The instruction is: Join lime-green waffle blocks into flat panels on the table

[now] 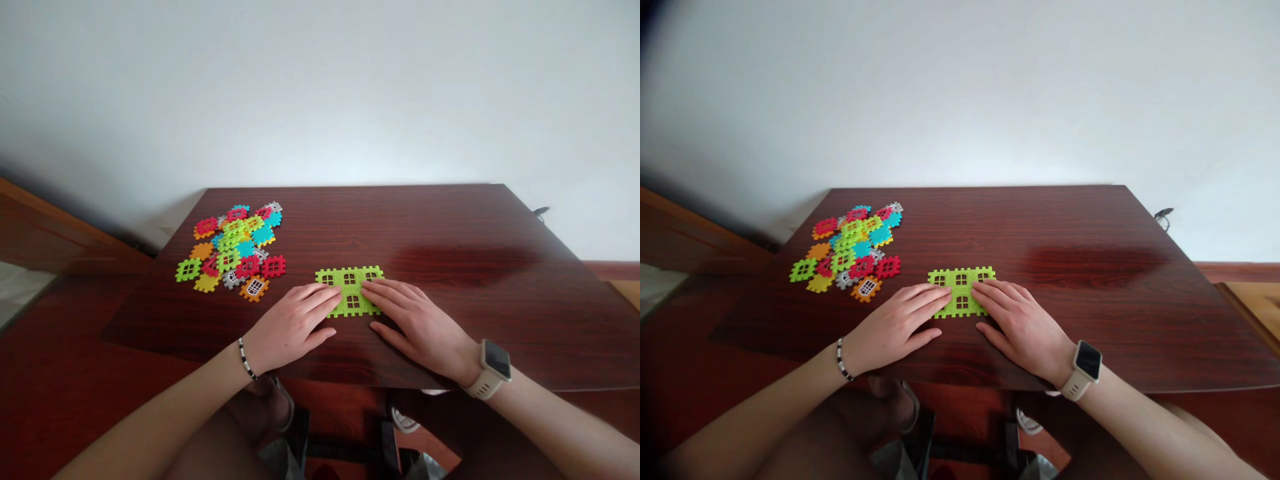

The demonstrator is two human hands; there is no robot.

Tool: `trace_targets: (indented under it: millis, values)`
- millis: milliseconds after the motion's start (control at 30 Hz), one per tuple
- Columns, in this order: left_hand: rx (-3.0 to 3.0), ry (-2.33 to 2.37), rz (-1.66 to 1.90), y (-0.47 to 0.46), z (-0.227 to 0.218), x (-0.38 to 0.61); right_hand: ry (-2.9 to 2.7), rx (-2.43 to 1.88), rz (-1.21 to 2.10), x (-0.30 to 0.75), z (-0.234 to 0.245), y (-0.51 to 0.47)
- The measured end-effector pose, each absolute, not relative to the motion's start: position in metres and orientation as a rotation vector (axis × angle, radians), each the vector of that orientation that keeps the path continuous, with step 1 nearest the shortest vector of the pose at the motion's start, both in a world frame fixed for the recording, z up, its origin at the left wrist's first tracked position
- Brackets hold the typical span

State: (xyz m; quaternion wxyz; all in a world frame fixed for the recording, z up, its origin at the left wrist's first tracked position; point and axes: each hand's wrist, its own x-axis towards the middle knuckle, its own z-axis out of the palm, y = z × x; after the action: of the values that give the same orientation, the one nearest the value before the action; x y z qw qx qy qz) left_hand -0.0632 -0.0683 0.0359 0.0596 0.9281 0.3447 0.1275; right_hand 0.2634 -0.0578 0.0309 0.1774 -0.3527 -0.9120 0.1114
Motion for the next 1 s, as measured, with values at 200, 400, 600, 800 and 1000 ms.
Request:
trace_targets:
  millis: [200, 400, 600, 800, 1000]
  values:
    - [2.836, 1.040, 0.342, -0.074, 0.041, -0.060, -2.618, -0.996, 0.343, 0.261, 0.037, -0.069]
    - [2.900, 1.062, 0.378, -0.081, 0.038, -0.051, -2.601, -0.986, 0.342, 0.259, 0.037, -0.071]
    - [2.877, 1.155, 0.425, -0.077, 0.033, -0.037, -2.578, -1.022, 0.286, 0.255, 0.041, -0.066]
    - [2.879, 1.256, 0.426, -0.071, 0.033, -0.018, -2.567, -1.132, 0.130, 0.242, 0.033, -0.065]
    - [2.789, 1.366, 0.377, -0.060, 0.016, 0.004, -2.629, -1.263, 0.013, 0.218, 0.011, -0.062]
